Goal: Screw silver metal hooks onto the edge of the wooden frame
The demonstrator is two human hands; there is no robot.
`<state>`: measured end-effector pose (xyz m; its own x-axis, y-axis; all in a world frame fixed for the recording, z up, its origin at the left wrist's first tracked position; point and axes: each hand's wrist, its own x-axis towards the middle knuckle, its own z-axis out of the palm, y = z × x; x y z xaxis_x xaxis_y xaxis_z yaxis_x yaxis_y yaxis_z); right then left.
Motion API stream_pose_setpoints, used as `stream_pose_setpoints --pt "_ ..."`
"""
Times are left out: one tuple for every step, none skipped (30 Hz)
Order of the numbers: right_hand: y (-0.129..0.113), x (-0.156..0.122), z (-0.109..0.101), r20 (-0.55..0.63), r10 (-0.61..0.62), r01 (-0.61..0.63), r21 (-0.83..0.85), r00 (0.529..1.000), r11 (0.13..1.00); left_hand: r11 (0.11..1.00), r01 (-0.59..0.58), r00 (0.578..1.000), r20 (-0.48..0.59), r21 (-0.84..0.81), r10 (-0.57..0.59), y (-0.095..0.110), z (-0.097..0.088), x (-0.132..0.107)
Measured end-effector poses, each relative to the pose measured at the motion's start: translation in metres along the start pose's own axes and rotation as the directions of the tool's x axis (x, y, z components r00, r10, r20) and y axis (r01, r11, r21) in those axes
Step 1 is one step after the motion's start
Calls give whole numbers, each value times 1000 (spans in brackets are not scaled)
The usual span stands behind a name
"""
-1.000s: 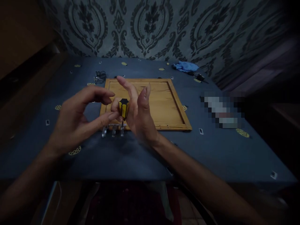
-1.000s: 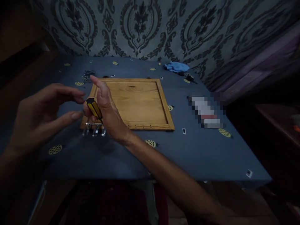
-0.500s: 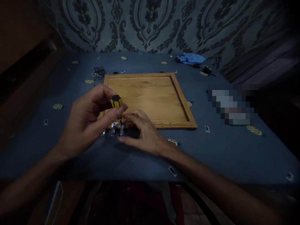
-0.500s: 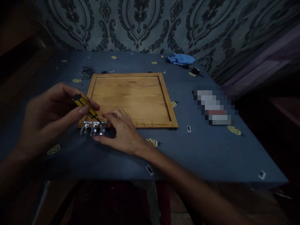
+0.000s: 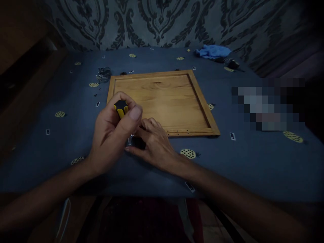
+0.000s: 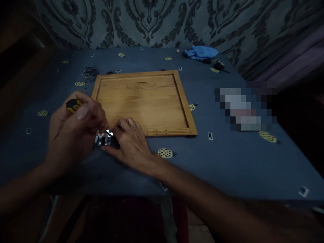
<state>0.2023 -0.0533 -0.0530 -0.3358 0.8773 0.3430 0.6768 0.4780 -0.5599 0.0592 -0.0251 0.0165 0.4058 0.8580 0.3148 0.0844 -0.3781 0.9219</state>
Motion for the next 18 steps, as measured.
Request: stream_pose_setpoints --pt "0 0 0 -1 -3 3 7 1000 1000 998 18 999 -34 -61 -21 1 3 2" --pt "1 0 -1 -1 -3 3 14 1000 1000 995 40 997 -62 -89 -45 2 5 4" --pt "1 0 -1 -1 -4 4 19 1000 1000 994 53 994 -87 -96 -61 2 7 6" --pt "1 -1 -1 -3 -4 4 21 1000 1000 995 67 993 -92 -76 -74 2 9 8" --pt "2 -1 -1 -5 -5 5 20 1000 1000 995 74 992 -95 -65 -80 3 10 10" --pt "2 -1 0 -7 -6 6 19 1000 1000 995 74 992 -97 -71 -81 3 11 12" --pt "2 -1 0 -6 -6 6 19 1000 1000 993 71 992 -96 -96 -80 3 12 13" --pt "2 -1 0 -5 -7 7 21 1000 1000 989 65 992 -95 -130 -78 3 12 15" --pt "2 -1 0 -1 -7 7 23 1000 1000 984 60 992 -97 -168 -77 4 13 16" --pt "2 -1 0 3 -6 6 25 1000 1000 978 61 992 -98 -200 -81 5 13 17" --pt "2 0 0 6 -5 5 26 1000 1000 972 64 991 -102 -225 -89 6 14 18" --pt "2 0 0 9 -5 5 27 1000 1000 967 70 989 -110 -246 -100 6 14 19" --pt "1 1 -1 12 -4 4 26 1000 1000 961 77 987 -114 -266 -110 7 15 21" --pt "1 1 -1 11 -5 4 24 1000 1000 955 81 986 -118 -284 -118 8 15 22" --pt "1 1 -1 11 -5 5 21 1000 1000 949 89 985 -112 -303 -128 8 15 23" --pt "1 1 -1 7 -7 7 17 1000 1000 941 96 985 -105 -324 -137 8 15 24" --pt "1 1 -1 2 -11 11 14 1000 1000 933 107 985 -92 -343 -147 8 14 25" --pt "1 1 -1 -2 -14 14 11 1000 1000 928 124 985 -70 -352 -158 8 13 25"
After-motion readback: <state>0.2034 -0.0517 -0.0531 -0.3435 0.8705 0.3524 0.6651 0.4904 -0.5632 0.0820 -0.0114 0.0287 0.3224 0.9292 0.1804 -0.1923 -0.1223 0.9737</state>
